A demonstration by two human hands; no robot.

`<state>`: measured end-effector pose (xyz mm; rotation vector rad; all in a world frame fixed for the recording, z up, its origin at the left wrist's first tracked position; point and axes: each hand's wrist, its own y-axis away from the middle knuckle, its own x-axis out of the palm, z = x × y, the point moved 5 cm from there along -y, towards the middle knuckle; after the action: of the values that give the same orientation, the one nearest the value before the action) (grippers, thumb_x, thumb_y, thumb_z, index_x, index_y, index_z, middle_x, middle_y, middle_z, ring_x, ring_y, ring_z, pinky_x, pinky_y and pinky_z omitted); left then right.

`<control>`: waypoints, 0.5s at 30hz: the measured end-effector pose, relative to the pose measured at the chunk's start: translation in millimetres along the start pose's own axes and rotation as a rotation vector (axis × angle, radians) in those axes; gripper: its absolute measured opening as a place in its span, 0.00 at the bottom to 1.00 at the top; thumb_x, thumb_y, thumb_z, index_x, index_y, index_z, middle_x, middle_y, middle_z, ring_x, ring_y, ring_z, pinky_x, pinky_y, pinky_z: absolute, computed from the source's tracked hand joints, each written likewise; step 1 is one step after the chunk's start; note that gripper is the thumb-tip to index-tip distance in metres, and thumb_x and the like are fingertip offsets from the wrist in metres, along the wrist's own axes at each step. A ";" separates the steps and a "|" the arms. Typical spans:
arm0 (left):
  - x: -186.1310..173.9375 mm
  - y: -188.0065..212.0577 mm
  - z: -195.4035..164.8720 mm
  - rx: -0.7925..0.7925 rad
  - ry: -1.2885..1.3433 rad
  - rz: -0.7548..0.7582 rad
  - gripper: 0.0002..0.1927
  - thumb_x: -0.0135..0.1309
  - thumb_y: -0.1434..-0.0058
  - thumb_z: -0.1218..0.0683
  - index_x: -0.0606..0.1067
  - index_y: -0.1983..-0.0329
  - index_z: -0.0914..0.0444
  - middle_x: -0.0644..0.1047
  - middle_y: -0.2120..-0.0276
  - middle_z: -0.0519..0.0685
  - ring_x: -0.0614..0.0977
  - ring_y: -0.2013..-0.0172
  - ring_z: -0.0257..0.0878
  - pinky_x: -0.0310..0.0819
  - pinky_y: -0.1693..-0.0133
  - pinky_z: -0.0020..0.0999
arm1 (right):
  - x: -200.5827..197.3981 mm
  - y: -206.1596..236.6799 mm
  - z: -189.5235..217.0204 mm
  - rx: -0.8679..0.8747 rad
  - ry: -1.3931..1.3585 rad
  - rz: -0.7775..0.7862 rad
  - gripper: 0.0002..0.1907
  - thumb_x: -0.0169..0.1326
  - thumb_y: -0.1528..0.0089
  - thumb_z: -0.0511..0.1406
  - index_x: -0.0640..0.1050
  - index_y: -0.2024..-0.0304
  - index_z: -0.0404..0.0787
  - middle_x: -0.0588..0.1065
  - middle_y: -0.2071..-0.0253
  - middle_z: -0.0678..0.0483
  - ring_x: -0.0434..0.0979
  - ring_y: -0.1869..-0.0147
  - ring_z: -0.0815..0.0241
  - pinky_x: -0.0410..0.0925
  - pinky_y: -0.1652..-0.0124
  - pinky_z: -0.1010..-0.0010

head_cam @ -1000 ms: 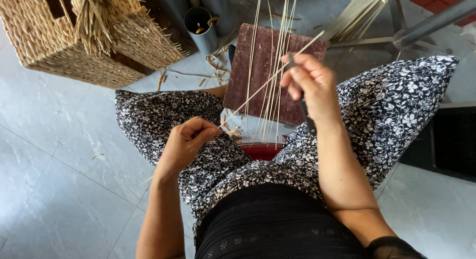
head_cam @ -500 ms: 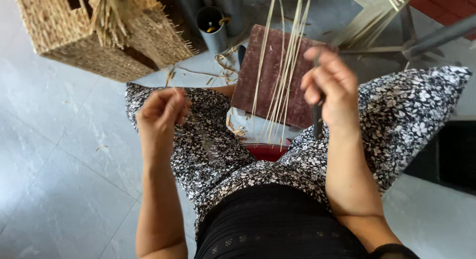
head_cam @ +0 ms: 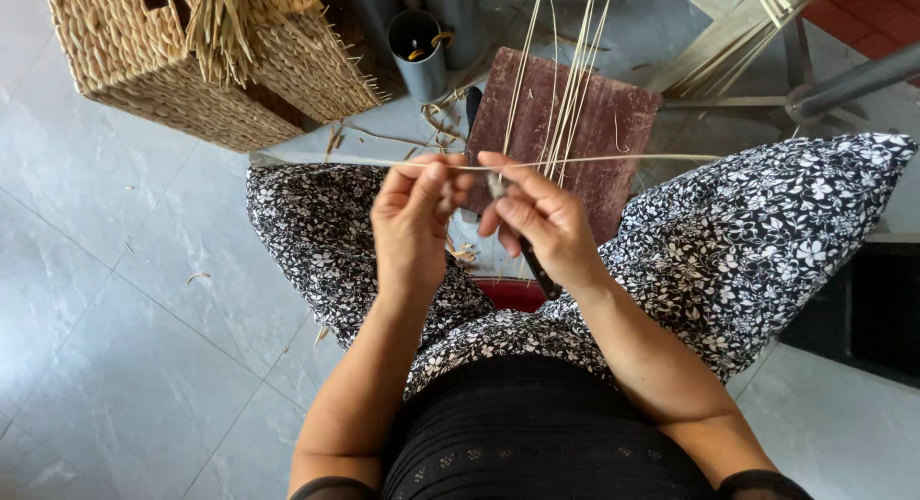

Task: The person sits on the floor and splits thin bamboo strips with a small knife, shaving and drawing each strip through the blade to split it lengthwise into narrower strands. Finished strands are laid onto a red board on their lap, and scrap pieces are set aside on the floor.

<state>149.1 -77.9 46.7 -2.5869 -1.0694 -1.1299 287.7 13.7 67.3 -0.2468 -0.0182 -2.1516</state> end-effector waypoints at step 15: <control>52.3 47.1 -73.7 1.033 -1.430 0.121 0.07 0.55 0.29 0.59 0.78 0.50 0.65 0.82 0.54 0.53 0.84 0.51 0.48 0.78 0.50 0.37 | -49.0 -4.6 -2.1 0.041 -0.242 -0.129 0.16 0.51 0.28 0.33 0.74 0.38 0.38 0.79 0.64 0.49 0.69 0.74 0.70 0.64 0.73 0.79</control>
<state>160.4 -110.8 142.4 -2.1164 -1.0659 1.2722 310.0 56.3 56.6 -0.4921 -0.2221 -2.2348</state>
